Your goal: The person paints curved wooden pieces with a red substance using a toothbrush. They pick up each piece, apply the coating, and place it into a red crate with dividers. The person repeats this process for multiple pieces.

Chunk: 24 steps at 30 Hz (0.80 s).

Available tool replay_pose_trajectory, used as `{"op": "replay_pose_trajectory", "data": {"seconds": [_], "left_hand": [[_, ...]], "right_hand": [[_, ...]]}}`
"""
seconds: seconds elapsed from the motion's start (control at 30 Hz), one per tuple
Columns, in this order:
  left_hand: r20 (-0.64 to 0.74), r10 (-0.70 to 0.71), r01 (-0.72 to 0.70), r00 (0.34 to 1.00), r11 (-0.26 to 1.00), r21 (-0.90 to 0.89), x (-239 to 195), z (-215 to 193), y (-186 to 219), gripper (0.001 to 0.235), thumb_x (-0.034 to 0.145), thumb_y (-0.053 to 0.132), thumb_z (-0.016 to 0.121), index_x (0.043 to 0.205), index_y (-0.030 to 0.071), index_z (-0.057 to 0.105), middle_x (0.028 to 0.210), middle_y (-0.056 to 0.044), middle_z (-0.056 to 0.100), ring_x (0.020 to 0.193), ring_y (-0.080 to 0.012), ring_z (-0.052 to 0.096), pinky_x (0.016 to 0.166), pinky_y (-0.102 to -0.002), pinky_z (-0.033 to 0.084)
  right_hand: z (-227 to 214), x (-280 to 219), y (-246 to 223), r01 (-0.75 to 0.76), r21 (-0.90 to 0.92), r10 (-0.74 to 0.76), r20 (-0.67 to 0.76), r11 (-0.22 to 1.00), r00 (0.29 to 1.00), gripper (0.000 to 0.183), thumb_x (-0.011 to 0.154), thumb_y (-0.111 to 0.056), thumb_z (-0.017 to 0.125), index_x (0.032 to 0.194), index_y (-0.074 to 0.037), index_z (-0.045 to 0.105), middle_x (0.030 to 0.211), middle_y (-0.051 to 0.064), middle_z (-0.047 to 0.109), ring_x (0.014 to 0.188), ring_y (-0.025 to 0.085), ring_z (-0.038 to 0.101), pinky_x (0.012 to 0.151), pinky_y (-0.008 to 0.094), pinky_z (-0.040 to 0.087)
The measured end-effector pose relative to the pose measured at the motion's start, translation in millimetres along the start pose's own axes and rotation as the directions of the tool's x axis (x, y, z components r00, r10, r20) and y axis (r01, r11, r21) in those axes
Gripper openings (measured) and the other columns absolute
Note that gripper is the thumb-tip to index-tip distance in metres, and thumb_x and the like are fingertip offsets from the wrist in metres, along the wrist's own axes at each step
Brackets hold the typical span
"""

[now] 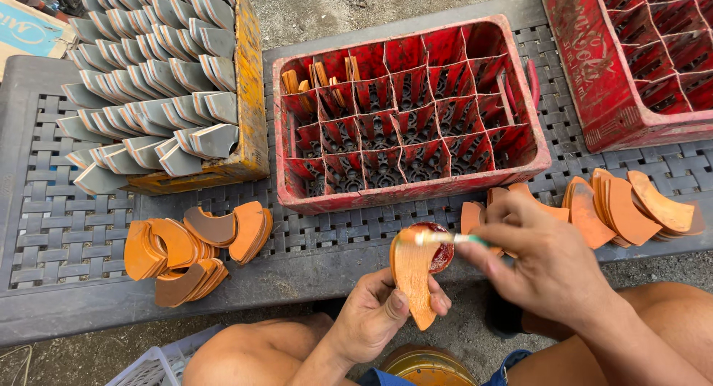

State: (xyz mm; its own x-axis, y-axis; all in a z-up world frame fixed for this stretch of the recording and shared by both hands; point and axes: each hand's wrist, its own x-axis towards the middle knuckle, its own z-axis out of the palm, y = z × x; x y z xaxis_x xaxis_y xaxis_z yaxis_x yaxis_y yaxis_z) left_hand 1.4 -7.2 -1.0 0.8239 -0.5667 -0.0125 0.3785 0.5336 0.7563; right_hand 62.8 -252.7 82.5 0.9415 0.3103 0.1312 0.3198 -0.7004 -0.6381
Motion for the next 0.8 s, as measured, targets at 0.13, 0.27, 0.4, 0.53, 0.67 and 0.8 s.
{"op": "replay_pose_trajectory", "data": {"seconds": [0.13, 0.27, 0.4, 0.53, 0.67, 0.8], "left_hand": [[0.0, 0.061, -0.061, 0.998, 0.992, -0.107, 2.8, -1.4, -1.6, 0.053, 0.105, 0.046, 0.065, 0.129, -0.002, 0.061, 0.114, -0.012, 0.07, 0.116, -0.0238, 0.065, 0.113, -0.045, 0.05], [0.003, 0.048, -0.047, 0.999, 0.991, -0.122, 2.1, -2.7, -4.9, 0.055, 0.103, 0.045, 0.065, 0.132, -0.001, 0.059, 0.117, -0.011, 0.069, 0.117, -0.0238, 0.064, 0.114, -0.045, 0.048], [-0.008, 0.058, -0.059, 0.998, 0.979, -0.196, 2.0, -2.5, -7.3, 0.054, 0.104, 0.044, 0.066, 0.132, -0.001, 0.058, 0.117, -0.012, 0.069, 0.117, -0.0251, 0.064, 0.113, -0.047, 0.049], [0.023, 0.079, -0.074, 0.997, 0.983, -0.168, 4.2, -3.3, -7.2, 0.056, 0.103, 0.046, 0.065, 0.134, -0.001, 0.058, 0.12, -0.011, 0.068, 0.12, -0.0254, 0.063, 0.115, -0.047, 0.048], [-0.012, 0.1, -0.1, 0.995, 0.977, -0.19, 5.0, -2.1, -10.7, 0.053, 0.104, 0.044, 0.066, 0.133, 0.0, 0.058, 0.119, -0.012, 0.069, 0.119, -0.0258, 0.063, 0.111, -0.048, 0.049], [0.009, 0.092, -0.089, 0.996, 0.98, -0.178, 7.0, -0.6, -7.7, 0.054, 0.104, 0.044, 0.065, 0.135, 0.0, 0.057, 0.119, -0.012, 0.069, 0.119, -0.0264, 0.064, 0.113, -0.047, 0.049]], "right_hand": [[5.6, -3.4, 2.9, 0.041, 0.041, -0.038, -0.067, 0.998, 0.997, 0.025, 0.077, -0.03, 0.081, 0.09, -0.009, 0.082, 0.085, 0.008, 0.062, 0.07, 0.021, 0.063, 0.06, 0.034, 0.05], [6.2, -4.7, 6.7, 0.094, 0.125, -0.1, 0.042, 0.988, 0.994, 0.024, 0.078, -0.028, 0.081, 0.09, -0.007, 0.08, 0.091, 0.009, 0.064, 0.071, 0.018, 0.066, 0.06, 0.031, 0.053], [3.7, -8.2, 9.2, -0.029, -0.049, 0.022, -0.136, 0.998, 0.991, 0.022, 0.08, -0.028, 0.079, 0.09, -0.009, 0.081, 0.093, 0.008, 0.065, 0.069, 0.018, 0.063, 0.058, 0.033, 0.049], [4.7, -9.0, 10.9, 0.09, 0.077, -0.084, -0.082, 0.993, 0.993, 0.023, 0.079, -0.028, 0.08, 0.092, -0.009, 0.08, 0.092, 0.006, 0.064, 0.071, 0.017, 0.063, 0.059, 0.029, 0.05], [4.1, -11.6, 13.7, -0.136, -0.231, 0.088, -0.207, 0.963, 0.974, 0.027, 0.082, -0.033, 0.084, 0.098, -0.011, 0.083, 0.102, 0.007, 0.067, 0.061, 0.018, 0.061, 0.056, 0.031, 0.047], [-0.9, -9.1, 10.9, 0.117, 0.09, -0.105, -0.126, 0.989, 0.986, 0.021, 0.081, -0.026, 0.078, 0.092, -0.009, 0.08, 0.091, 0.006, 0.063, 0.069, 0.015, 0.063, 0.06, 0.029, 0.05]]}}
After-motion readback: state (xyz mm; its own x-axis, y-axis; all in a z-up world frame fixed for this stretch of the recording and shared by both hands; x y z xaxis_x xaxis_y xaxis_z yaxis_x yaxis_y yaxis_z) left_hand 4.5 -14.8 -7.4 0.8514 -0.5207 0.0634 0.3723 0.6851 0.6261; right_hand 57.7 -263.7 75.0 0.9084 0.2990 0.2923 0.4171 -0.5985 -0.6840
